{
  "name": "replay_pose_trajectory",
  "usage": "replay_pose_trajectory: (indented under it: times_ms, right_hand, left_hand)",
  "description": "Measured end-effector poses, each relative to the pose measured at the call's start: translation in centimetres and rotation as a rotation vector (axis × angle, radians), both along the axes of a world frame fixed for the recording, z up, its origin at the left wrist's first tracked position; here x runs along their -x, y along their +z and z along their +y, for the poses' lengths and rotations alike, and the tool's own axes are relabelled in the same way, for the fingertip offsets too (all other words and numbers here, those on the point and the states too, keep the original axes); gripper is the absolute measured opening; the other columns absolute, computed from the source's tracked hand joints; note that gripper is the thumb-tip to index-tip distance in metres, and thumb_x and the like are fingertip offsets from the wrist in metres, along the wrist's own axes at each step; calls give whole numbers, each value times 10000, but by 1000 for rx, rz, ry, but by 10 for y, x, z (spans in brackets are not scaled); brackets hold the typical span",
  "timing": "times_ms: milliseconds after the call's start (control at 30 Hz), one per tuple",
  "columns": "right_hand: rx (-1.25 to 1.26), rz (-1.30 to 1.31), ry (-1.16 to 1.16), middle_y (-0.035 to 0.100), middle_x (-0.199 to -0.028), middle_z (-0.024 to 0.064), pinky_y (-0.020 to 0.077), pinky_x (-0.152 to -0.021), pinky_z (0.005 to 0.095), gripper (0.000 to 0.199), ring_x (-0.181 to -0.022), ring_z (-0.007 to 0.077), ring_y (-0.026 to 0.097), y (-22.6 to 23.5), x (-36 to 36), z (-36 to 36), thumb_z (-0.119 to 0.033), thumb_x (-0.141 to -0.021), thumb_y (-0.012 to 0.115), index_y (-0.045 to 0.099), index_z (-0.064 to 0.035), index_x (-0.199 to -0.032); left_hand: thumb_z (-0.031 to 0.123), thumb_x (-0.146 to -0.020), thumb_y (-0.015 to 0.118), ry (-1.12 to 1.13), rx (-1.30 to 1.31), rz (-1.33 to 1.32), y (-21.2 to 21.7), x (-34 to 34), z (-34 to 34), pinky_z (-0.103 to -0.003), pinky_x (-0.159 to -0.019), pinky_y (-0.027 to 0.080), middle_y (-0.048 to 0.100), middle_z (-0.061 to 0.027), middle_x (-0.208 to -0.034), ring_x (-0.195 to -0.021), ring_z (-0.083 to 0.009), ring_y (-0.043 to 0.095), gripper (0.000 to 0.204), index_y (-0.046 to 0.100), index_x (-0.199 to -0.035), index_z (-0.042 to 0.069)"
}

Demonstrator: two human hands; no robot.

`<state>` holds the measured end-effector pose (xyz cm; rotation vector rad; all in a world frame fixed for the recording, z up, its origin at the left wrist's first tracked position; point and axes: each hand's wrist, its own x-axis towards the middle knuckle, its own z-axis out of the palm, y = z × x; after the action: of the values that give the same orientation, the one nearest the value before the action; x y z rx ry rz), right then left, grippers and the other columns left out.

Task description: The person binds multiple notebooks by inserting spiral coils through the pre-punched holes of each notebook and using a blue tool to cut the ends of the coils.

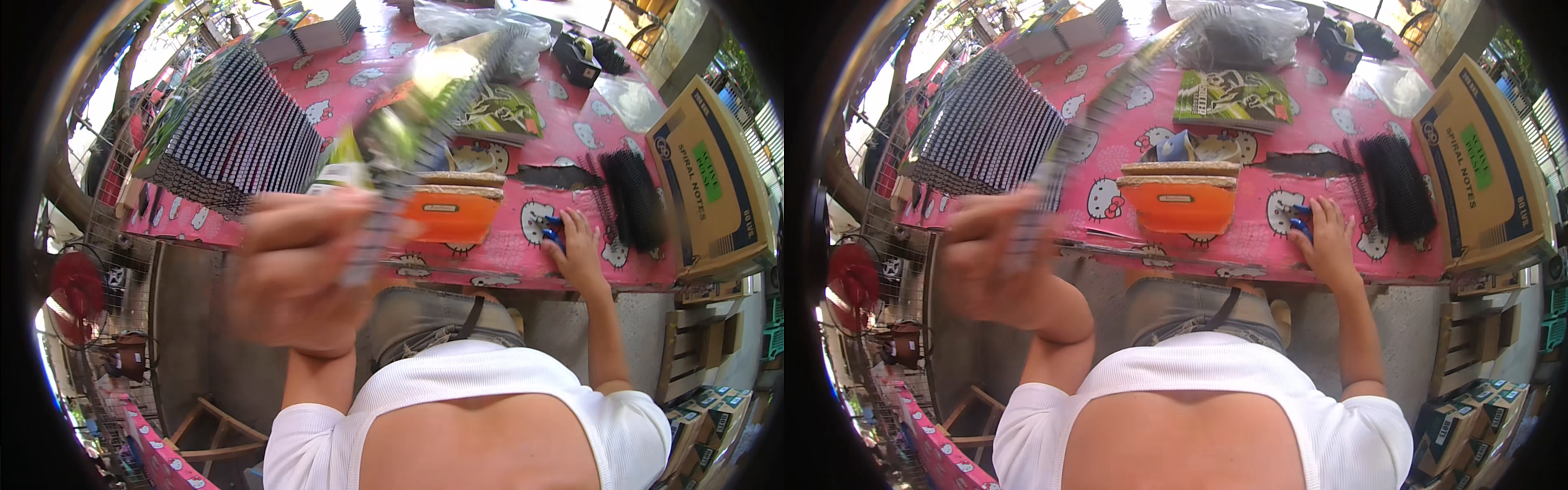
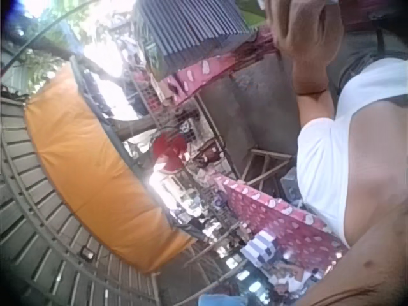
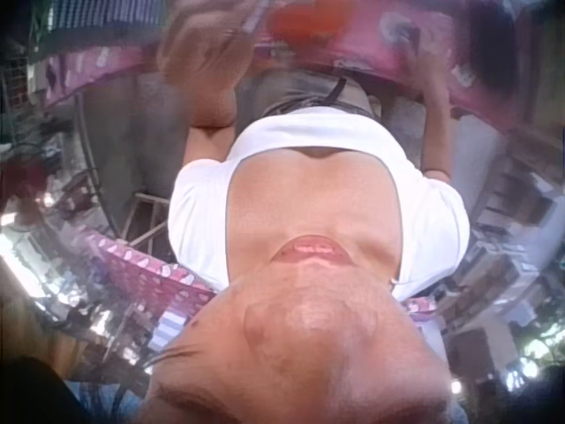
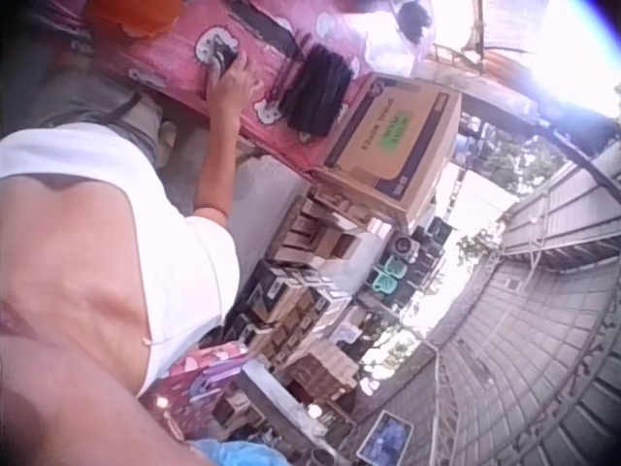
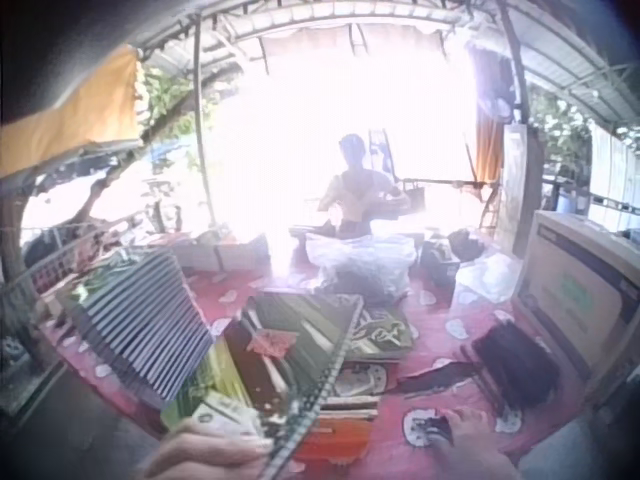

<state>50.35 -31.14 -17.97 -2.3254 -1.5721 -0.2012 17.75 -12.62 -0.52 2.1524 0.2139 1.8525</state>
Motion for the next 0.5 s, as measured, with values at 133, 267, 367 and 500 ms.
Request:
replay_pose_trajectory:
  times_ms: [133,267,367,500]
  right_hand:
    - [5,654,-13,568,-1065,116,428,-813,383,398,-1000,270,544,48,38,9,-266,-830,656,570,-68,-1163]
    - [-152,817,427,576,-1037,127,463,-764,363,366,-947,282,561,100,93,12,-181,-803,692,587,-60,-1131]
    - [-345,540,485,575,-1036,140,460,-805,378,409,-960,303,557,105,107,21,-180,-775,721,581,-47,-1135]
    - [-355,389,476,575,-1032,147,467,-790,376,402,-943,315,569,106,115,28,-169,-772,722,583,-43,-1127]
  left_hand:
    - [-72,-669,727,-82,147,267,-75,-48,-21,-272,-622,500,680,-95,-876,-713,-205,620,197,654,-827,21]
    - [-84,-653,720,-56,244,194,-97,-58,-26,-282,-622,506,681,-89,-875,-730,-213,629,215,655,-828,23]
    - [-83,-647,722,-65,289,195,-91,-63,-31,-289,-626,508,681,-90,-873,-735,-214,628,221,658,-829,24]
    - [-141,-592,705,-70,306,208,-91,-58,-31,-280,-674,526,688,-118,-894,-798,-199,651,296,675,-856,-10]
